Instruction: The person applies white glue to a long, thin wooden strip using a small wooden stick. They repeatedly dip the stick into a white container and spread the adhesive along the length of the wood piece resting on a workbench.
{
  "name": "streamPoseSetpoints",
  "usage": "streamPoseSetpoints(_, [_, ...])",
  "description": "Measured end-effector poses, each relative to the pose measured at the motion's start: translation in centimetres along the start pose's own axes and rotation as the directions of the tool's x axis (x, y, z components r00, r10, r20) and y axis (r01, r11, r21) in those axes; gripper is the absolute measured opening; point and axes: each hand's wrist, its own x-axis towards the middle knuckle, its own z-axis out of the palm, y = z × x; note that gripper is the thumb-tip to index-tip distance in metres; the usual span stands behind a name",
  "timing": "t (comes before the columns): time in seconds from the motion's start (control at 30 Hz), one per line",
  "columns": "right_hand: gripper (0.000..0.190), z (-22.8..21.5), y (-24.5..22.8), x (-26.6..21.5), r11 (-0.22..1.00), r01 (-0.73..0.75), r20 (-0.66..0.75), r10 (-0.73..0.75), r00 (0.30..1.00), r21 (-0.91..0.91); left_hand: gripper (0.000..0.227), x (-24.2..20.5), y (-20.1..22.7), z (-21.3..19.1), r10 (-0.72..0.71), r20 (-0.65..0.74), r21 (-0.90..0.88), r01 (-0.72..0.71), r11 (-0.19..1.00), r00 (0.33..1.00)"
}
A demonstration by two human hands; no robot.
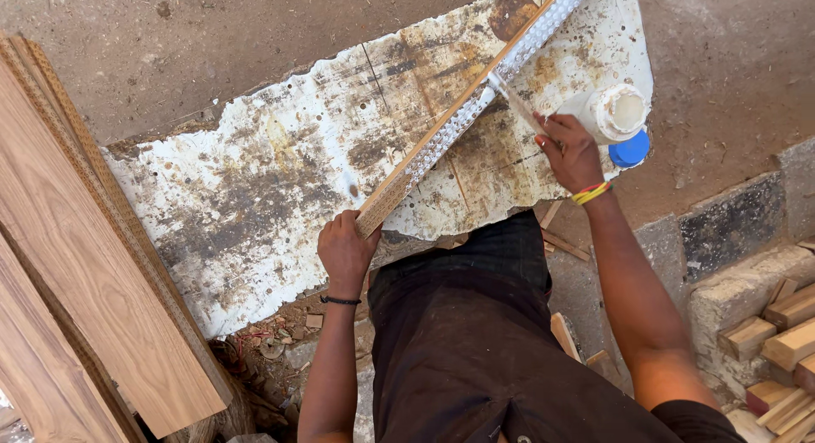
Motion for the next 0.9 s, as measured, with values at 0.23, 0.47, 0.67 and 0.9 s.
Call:
streamPoseSetpoints(0.23, [0.035, 2.6, -5.2, -4.4, 0.997, -0.005, 0.136, 0.016, 0.991, -0.080, 0.044, 0.1, 0.0, -0.2, 0.021, -0.022, -0.015, -0.021, 1.000, 1.000])
streamPoseSetpoints(0.47, [0.039, 3.1, -6.9, -6.0, 0.989, 0.023, 0.089, -0.037, 0.995, 0.147, 0.042, 0.3, 0.3, -0.5, 0.009, -0.038, -0.024, -0.010, 1.000, 0.999])
streamPoseSetpoints(0.67, [0.036, 1.5, -2.9, -2.0, 0.995, 0.027, -0.109, -0.017, 0.994, 0.094, 0.042, 0.3, 0.3, -0.4, -0.008, -0.028, -0.015, 0.007, 1.000, 1.000])
streamPoseSetpoints(0.9, [0.026, 1.7, -2.5, -0.3, 0.987, -0.026, -0.141, 0.004, 0.990, -0.156, 0.044, 0.3, 0.3, -0.2, -0.021, -0.016, -0.007, 0.020, 1.000, 1.000])
